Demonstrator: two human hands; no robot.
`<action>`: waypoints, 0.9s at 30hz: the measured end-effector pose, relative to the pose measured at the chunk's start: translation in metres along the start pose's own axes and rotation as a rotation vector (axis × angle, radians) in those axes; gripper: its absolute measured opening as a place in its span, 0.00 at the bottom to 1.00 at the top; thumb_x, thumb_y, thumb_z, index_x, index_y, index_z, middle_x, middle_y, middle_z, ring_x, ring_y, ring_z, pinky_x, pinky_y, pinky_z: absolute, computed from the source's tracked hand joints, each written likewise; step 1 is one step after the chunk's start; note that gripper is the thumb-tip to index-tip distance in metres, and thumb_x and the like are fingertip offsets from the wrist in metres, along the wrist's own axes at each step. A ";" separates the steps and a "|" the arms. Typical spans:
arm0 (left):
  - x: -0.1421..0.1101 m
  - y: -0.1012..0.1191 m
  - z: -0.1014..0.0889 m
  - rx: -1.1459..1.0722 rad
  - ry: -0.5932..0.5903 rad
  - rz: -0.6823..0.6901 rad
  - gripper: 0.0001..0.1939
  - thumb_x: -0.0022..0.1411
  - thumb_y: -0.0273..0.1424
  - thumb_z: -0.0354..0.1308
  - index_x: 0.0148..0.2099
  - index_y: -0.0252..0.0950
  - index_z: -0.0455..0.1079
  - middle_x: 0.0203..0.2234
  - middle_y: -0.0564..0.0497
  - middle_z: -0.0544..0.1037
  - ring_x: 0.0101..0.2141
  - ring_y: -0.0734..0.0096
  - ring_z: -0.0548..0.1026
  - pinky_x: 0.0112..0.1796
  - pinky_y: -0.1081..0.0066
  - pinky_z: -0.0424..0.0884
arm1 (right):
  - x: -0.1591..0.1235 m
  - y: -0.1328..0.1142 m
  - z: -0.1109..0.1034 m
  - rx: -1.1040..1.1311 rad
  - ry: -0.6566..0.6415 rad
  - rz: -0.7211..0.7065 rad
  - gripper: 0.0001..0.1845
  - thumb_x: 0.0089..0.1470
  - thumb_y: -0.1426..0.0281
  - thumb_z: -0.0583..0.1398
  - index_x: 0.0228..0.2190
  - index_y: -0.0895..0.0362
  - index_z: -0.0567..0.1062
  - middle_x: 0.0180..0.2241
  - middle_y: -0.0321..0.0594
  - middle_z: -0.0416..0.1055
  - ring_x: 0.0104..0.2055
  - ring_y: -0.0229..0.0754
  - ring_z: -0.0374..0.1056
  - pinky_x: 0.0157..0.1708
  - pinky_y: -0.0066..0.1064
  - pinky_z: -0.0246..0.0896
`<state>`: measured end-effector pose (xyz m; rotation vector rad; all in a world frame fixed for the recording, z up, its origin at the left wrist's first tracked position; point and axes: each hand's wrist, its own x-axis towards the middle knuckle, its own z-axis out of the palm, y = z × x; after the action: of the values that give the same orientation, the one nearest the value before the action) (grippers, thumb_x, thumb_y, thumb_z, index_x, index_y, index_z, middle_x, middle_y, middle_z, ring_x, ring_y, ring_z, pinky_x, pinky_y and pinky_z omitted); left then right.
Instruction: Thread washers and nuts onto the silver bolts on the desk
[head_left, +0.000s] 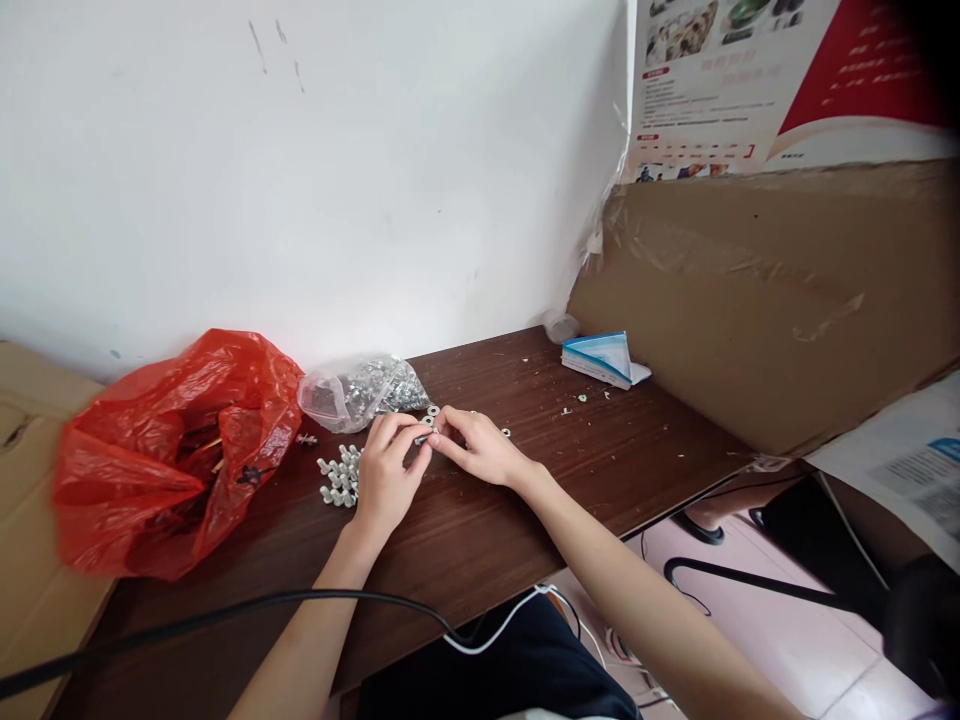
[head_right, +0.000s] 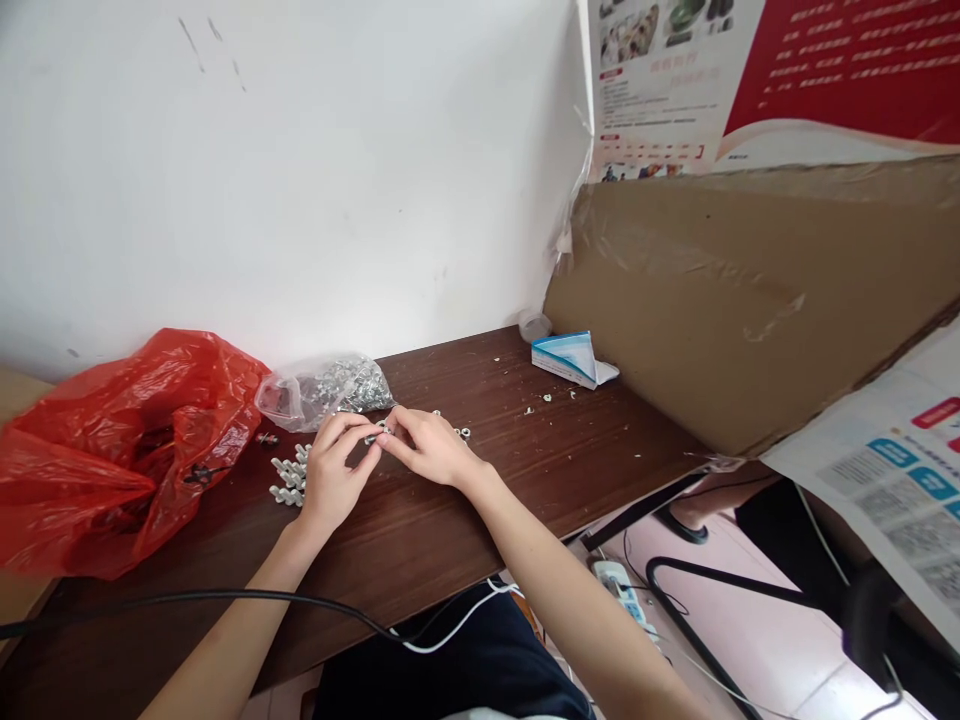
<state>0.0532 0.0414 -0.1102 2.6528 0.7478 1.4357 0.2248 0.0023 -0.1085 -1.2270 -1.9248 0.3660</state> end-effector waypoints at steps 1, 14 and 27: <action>0.000 0.001 0.000 0.000 -0.011 0.001 0.05 0.61 0.26 0.55 0.40 0.37 0.70 0.34 0.49 0.71 0.38 0.66 0.69 0.41 0.65 0.69 | 0.000 0.000 0.000 -0.018 -0.005 -0.016 0.17 0.63 0.59 0.50 0.28 0.57 0.66 0.26 0.35 0.66 0.27 0.36 0.60 0.29 0.26 0.51; 0.000 -0.002 -0.002 -0.010 0.010 -0.042 0.06 0.61 0.27 0.55 0.40 0.38 0.71 0.35 0.49 0.72 0.38 0.66 0.71 0.42 0.65 0.69 | -0.001 0.000 0.001 -0.061 -0.035 -0.053 0.22 0.65 0.59 0.47 0.24 0.57 0.66 0.24 0.36 0.66 0.27 0.37 0.61 0.30 0.28 0.53; -0.001 0.001 -0.001 -0.066 -0.049 -0.012 0.05 0.62 0.26 0.54 0.40 0.37 0.70 0.36 0.48 0.72 0.39 0.66 0.71 0.42 0.64 0.70 | -0.001 -0.001 0.003 -0.085 -0.010 -0.029 0.20 0.65 0.61 0.45 0.26 0.56 0.65 0.25 0.37 0.66 0.27 0.38 0.60 0.29 0.28 0.52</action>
<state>0.0522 0.0401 -0.1107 2.6189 0.6986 1.3623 0.2224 0.0013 -0.1109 -1.2522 -1.9819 0.2779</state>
